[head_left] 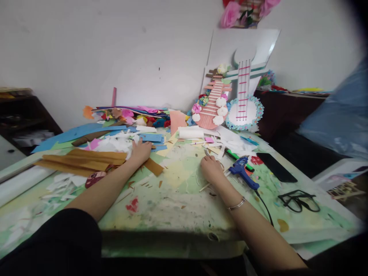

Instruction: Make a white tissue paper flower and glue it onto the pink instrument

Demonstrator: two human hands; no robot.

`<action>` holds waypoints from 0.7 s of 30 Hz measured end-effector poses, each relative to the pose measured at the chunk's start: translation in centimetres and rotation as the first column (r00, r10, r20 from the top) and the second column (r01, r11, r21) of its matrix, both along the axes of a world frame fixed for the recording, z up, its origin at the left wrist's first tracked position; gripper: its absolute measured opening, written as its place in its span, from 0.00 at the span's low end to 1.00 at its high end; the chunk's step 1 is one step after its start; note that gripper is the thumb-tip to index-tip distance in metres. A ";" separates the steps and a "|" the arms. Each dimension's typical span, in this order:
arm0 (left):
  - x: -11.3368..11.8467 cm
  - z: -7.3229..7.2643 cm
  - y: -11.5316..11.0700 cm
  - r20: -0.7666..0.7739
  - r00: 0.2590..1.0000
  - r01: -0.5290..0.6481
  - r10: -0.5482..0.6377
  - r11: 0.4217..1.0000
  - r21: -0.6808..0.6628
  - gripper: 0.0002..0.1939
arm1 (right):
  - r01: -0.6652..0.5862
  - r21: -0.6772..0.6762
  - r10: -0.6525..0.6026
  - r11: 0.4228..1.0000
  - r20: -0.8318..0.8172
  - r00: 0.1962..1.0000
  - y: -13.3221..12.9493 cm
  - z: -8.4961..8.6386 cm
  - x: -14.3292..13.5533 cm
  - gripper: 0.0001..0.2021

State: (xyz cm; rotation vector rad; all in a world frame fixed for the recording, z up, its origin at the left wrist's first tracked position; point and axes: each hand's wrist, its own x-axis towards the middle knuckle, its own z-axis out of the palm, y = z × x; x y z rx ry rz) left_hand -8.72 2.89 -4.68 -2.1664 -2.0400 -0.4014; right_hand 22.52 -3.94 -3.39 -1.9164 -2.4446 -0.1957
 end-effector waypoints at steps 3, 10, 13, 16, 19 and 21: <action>0.7 1.0 -0.6 0.002 0.999 0.048 -0.048 0.999 0.022 0.23 | -0.002 0.014 0.002 1.000 0.012 1.000 0.1 0.1 -0.4 0.12; 6.6 0.0 -3.3 0.030 0.818 0.567 -0.575 0.796 -0.209 0.30 | -0.142 0.023 0.142 0.990 -0.043 0.989 2.6 0.0 -1.5 0.19; 6.8 -0.8 -3.3 0.024 0.808 0.570 -0.588 0.772 -0.281 0.33 | -0.203 -0.008 0.201 0.979 -0.074 0.977 3.2 -0.6 -2.3 0.20; 4.9 -1.2 -1.6 -0.008 0.891 0.436 -0.454 0.860 -0.267 0.32 | -0.280 -0.046 0.274 0.959 -0.106 0.956 2.6 -1.1 -3.2 0.22; 2.6 -1.2 0.2 -0.048 0.956 0.273 -0.289 0.939 -0.210 0.30 | -0.368 -0.069 0.356 0.927 -0.142 0.924 1.4 -1.4 -3.8 0.24; 1.6 -1.1 1.0 -0.080 0.972 0.206 -0.222 0.964 -0.170 0.30 | -0.385 -0.077 0.368 0.920 -0.168 0.914 0.9 -1.4 -3.9 0.25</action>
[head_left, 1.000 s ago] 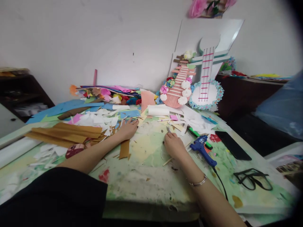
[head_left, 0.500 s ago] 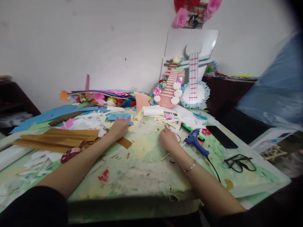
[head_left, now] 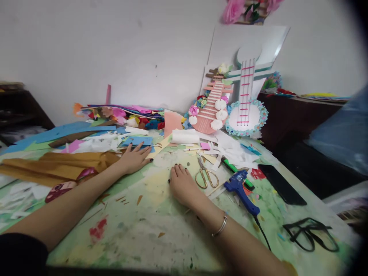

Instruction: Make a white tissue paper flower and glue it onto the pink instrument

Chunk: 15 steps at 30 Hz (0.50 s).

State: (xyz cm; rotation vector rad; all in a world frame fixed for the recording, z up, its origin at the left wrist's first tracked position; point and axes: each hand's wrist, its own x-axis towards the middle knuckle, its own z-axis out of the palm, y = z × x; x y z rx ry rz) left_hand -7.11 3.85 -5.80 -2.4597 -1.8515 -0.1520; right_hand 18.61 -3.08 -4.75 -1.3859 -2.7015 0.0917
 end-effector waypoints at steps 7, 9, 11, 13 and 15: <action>0.0 0.8 0.8 -0.077 0.993 -0.085 0.092 0.992 0.092 0.25 | 0.000 -0.038 -0.002 0.999 -0.057 0.998 -0.1 0.2 0.4 0.26; 0.1 1.1 1.0 -0.088 0.987 -0.128 0.137 0.986 0.105 0.26 | 0.004 -0.041 -0.007 0.999 -0.059 0.998 -0.1 0.1 0.3 0.25; 0.1 1.4 1.2 -0.103 0.981 -0.153 0.163 0.983 0.103 0.24 | 0.008 -0.040 -0.011 0.999 -0.061 0.998 -0.1 0.1 0.2 0.25; 0.3 1.9 1.6 -0.129 0.976 -0.167 0.178 0.982 0.087 0.20 | 0.009 -0.039 -0.011 0.999 -0.065 0.998 -0.1 0.1 0.1 0.25; 0.7 2.7 2.6 -0.157 0.966 -0.196 0.203 0.979 0.062 0.14 | 0.007 -0.037 -0.010 0.999 -0.068 0.998 -0.2 0.0 0.0 0.25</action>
